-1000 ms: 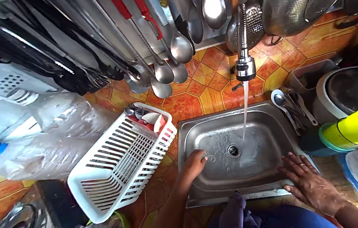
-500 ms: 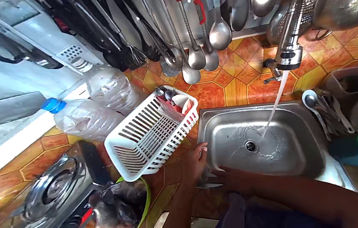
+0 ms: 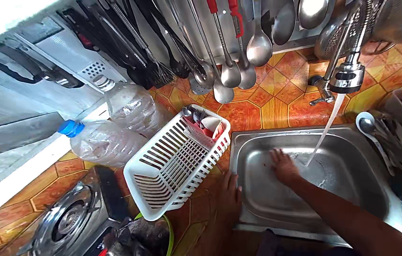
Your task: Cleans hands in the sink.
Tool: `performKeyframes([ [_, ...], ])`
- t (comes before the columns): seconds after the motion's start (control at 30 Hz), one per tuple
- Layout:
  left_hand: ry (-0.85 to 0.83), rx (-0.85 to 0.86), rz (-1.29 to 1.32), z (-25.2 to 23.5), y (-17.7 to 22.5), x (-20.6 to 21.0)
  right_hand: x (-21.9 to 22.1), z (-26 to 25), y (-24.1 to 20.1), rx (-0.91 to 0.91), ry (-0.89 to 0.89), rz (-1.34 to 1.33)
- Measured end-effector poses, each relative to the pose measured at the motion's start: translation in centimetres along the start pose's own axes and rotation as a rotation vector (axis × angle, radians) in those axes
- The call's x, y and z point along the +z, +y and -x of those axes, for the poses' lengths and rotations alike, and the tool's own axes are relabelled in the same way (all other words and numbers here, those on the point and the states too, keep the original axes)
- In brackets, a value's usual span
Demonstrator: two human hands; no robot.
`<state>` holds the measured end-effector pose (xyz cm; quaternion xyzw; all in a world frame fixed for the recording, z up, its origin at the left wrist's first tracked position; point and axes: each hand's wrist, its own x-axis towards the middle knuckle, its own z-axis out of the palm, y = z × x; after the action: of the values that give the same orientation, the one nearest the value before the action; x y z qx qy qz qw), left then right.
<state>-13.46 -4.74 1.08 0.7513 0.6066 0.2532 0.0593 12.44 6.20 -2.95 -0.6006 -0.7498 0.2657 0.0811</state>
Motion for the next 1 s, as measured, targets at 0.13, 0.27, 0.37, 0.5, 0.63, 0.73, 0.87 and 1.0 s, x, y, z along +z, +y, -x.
performKeyframes([
  [0.13,-0.074,-0.075,-0.067,0.0,0.7,0.5,-0.2,3.1,9.2,0.386,0.288,0.014],
  [0.27,-0.091,-0.069,-0.126,-0.1,1.0,0.4,1.0,4.8,12.0,0.546,0.412,0.032],
  [0.37,-0.096,-0.063,-0.146,0.0,1.2,0.5,2.1,2.4,8.7,0.540,0.392,-0.011],
  [0.5,-0.095,-0.064,-0.149,-0.2,1.3,0.5,6.1,-1.6,1.5,0.152,0.192,-0.046],
  [0.63,-0.050,-0.036,-0.168,0.0,1.0,0.8,7.4,-2.0,-5.1,-0.236,-0.158,-0.133],
  [0.73,-0.017,-0.019,-0.146,-0.1,0.9,1.2,7.6,1.0,-6.1,-0.392,-0.306,-0.142],
  [0.87,-0.020,-0.041,-0.135,0.3,0.7,1.2,7.4,4.3,0.2,-0.943,-0.284,0.048],
  [1.0,0.002,-0.031,-0.145,0.4,0.7,1.3,4.1,5.7,7.0,-0.818,-0.318,0.169],
])
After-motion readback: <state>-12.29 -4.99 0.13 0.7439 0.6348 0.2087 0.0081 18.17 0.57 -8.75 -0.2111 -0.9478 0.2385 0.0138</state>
